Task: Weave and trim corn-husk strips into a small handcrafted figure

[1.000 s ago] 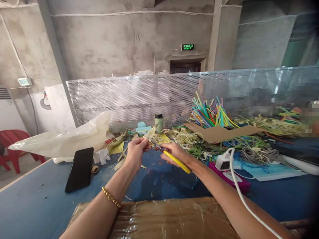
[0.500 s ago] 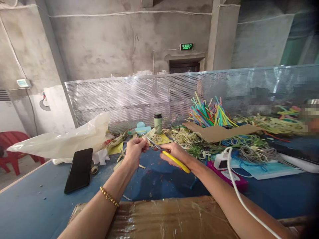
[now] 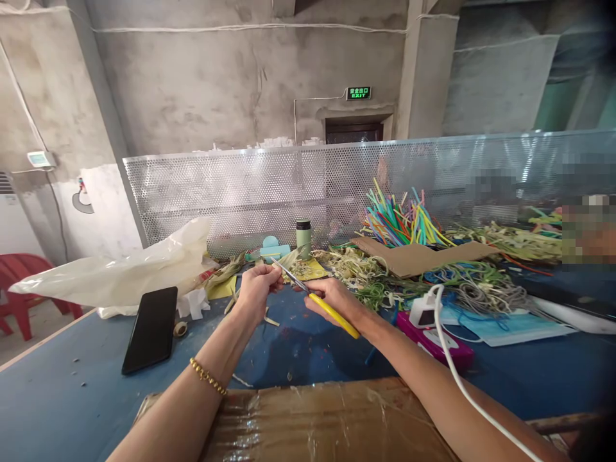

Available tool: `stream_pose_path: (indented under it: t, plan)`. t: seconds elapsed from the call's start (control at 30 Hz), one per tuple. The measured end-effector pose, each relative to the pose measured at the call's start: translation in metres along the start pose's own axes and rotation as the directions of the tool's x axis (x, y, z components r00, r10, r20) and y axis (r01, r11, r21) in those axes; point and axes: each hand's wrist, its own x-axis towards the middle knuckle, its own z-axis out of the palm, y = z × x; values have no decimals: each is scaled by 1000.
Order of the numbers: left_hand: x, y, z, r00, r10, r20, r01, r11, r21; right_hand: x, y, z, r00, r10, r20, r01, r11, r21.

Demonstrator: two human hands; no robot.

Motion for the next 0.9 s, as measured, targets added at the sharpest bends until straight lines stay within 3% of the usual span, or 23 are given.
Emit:
stream_pose_path:
  t: [0.43,0.7,0.9]
  plan:
    - [1,6,-6,996,21,87,-25,999,46,0,9,7,1000,2,18,-4,993,118]
    - [4,4,-9,994,-24,110,18,998,54,1,6,7,999,-33,-41,33,999,-2]
    - [10,-8,-11,985,-120,123,113,992,56,5,22,24,995,-7,-103,-5,994,-113]
